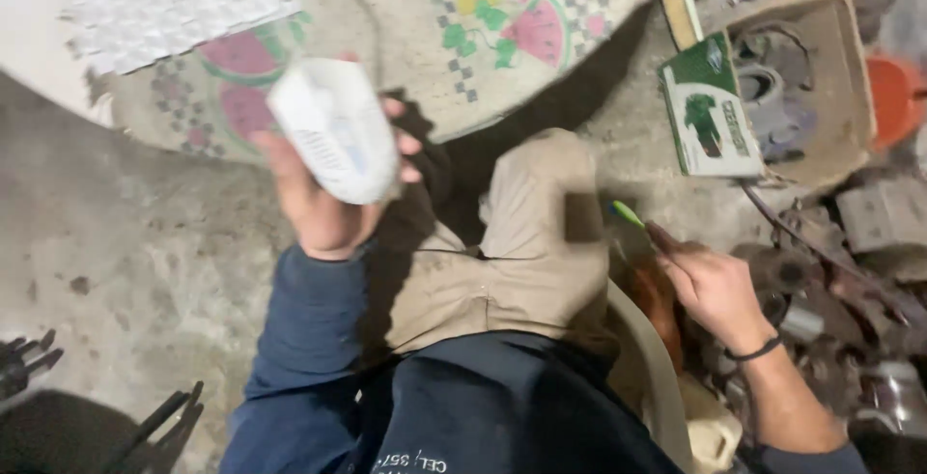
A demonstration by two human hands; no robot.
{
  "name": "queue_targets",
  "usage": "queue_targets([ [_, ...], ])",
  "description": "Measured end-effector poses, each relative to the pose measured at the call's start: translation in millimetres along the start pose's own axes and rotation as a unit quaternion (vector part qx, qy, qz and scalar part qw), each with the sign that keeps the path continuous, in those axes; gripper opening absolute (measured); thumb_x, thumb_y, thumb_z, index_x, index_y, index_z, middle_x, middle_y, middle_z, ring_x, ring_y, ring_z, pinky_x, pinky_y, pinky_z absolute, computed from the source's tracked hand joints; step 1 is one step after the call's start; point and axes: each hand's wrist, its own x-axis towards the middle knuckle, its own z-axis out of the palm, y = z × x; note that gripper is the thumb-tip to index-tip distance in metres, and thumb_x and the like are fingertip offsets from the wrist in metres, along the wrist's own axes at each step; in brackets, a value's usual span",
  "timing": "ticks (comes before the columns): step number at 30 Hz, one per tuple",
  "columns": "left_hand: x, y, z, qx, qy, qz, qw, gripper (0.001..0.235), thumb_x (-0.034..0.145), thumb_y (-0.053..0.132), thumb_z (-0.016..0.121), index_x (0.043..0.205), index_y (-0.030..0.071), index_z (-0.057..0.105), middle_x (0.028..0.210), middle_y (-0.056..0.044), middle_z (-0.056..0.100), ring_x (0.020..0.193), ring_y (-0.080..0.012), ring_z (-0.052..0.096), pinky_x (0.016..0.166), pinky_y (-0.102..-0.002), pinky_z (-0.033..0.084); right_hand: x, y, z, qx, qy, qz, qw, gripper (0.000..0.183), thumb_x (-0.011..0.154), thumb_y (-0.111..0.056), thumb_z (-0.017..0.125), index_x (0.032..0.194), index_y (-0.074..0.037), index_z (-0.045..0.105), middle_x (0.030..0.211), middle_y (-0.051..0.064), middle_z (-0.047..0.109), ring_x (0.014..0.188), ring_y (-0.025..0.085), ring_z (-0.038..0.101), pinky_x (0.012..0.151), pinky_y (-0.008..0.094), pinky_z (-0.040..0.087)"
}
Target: Cleaning a computer mouse and detached keyboard keys using a toothbrush and a wipe.
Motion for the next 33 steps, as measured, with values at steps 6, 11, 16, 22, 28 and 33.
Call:
queue_targets([
  [6, -11, -38, 36, -0.084, -0.069, -0.029, 0.994, 0.108, 0.096, 0.083, 0.042, 0.166, 0.001, 0.033, 0.130, -0.019, 0.063, 0.103, -0.0264, 0.069, 0.079, -0.038, 0.061, 85, -136, 22, 0.219, 0.174, -0.116, 0.953, 0.053, 0.084, 0.006, 0.064, 0.137, -0.001, 0.063, 0.076, 0.009, 0.057, 0.063, 0.023, 0.058, 0.063, 0.035, 0.048],
  [11, -20, -44, 45, -0.030, -0.031, -0.004, 0.999, 0.107, 0.096, 0.083, 0.039, 0.161, -0.002, 0.034, 0.131, -0.019, 0.063, 0.105, -0.0264, 0.069, 0.083, -0.038, 0.060, 111, -204, 2, 0.216, 0.189, -0.139, 0.948, 0.055, 0.088, 0.011, 0.065, 0.142, 0.003, 0.056, 0.080, 0.012, 0.058, 0.067, 0.026, 0.058, 0.062, 0.037, 0.048],
  [16, -24, -50, 48, 0.036, 0.003, 0.088, 0.995, 0.106, 0.098, 0.082, 0.039, 0.159, -0.004, 0.037, 0.122, -0.020, 0.064, 0.098, -0.0246, 0.069, 0.095, -0.039, 0.057, 116, -231, -3, 0.236, 0.193, -0.135, 0.943, 0.056, 0.092, 0.009, 0.065, 0.146, 0.002, 0.053, 0.080, 0.013, 0.059, 0.065, 0.025, 0.057, 0.061, 0.036, 0.047],
  [22, -30, -64, 55, 0.054, 0.016, 0.098, 0.994, 0.107, 0.096, 0.083, 0.041, 0.160, -0.003, 0.035, 0.131, -0.019, 0.063, 0.106, -0.0253, 0.066, 0.097, -0.040, 0.056, 114, -233, 0, 0.227, 0.199, -0.090, 0.949, 0.054, 0.094, 0.007, 0.065, 0.146, 0.001, 0.053, 0.081, 0.012, 0.060, 0.065, 0.025, 0.057, 0.061, 0.036, 0.048],
  [28, -31, -68, 60, 0.076, 0.051, 0.126, 0.988, 0.111, 0.095, 0.085, 0.041, 0.159, -0.006, 0.037, 0.138, -0.019, 0.061, 0.121, -0.0240, 0.062, 0.112, -0.039, 0.050, 114, -230, -3, 0.233, 0.183, -0.107, 0.949, 0.051, 0.096, 0.004, 0.065, 0.146, -0.002, 0.054, 0.079, 0.012, 0.060, 0.066, 0.025, 0.059, 0.062, 0.037, 0.048],
  [33, -40, -81, 57, 0.064, 0.066, 0.124, 0.988, 0.112, 0.095, 0.085, 0.042, 0.159, -0.006, 0.037, 0.134, -0.020, 0.063, 0.124, -0.0253, 0.061, 0.110, -0.038, 0.051, 123, -226, -3, 0.221, 0.212, -0.114, 0.945, 0.052, 0.097, 0.004, 0.067, 0.147, -0.001, 0.053, 0.076, 0.011, 0.057, 0.064, 0.024, 0.056, 0.061, 0.036, 0.046],
])
